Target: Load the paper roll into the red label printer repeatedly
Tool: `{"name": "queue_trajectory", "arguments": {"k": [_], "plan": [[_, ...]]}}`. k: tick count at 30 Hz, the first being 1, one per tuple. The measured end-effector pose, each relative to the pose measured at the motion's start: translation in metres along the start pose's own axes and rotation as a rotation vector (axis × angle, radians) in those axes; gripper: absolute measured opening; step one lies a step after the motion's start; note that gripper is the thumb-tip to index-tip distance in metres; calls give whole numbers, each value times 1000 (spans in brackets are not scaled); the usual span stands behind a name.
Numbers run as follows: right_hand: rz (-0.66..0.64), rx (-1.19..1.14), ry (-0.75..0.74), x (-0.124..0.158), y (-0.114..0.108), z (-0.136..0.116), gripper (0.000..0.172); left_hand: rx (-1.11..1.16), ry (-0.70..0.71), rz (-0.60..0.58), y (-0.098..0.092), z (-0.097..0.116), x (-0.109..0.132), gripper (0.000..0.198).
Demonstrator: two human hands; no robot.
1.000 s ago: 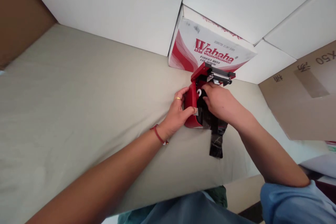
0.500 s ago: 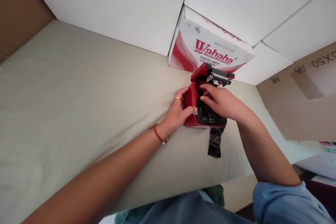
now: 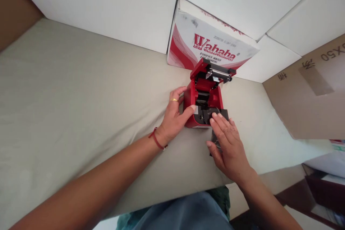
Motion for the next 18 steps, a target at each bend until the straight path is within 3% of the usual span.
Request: {"name": "queue_trajectory", "arguments": {"k": [3,5,7,9,12,15,18], "plan": [[13,26,-6,-5,2,-4,89,-327,375,135,-6,44,24,45],[23,38,-9,-7,2,-4,88,-539,627,114,3,69,44,46],[25,33,-7,-7,2,-4,86,-653,786,27,17,80,61,52],[16,-18,-9,-7,-2,-2,83,-697,828,-38,26,82,68,57],[17,-185,30,-12,-16,12,70,-740,805,-34,33,77,70,56],[187,-245,173,-33,-41,55,57,-754,790,-26,35,73,69,51],[386,-133,225,-72,-56,106,59,-741,736,-62,35,67,66,55]]}}
Point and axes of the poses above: each hand's wrist, its own x-axis away from the middle knuckle, its own y-axis out of the palm, z = x × y, the point moved 8 cm from there along -x, towards the middle knuckle, and after that the axes turned 7 degrees about -y, right-handed, at the moved point
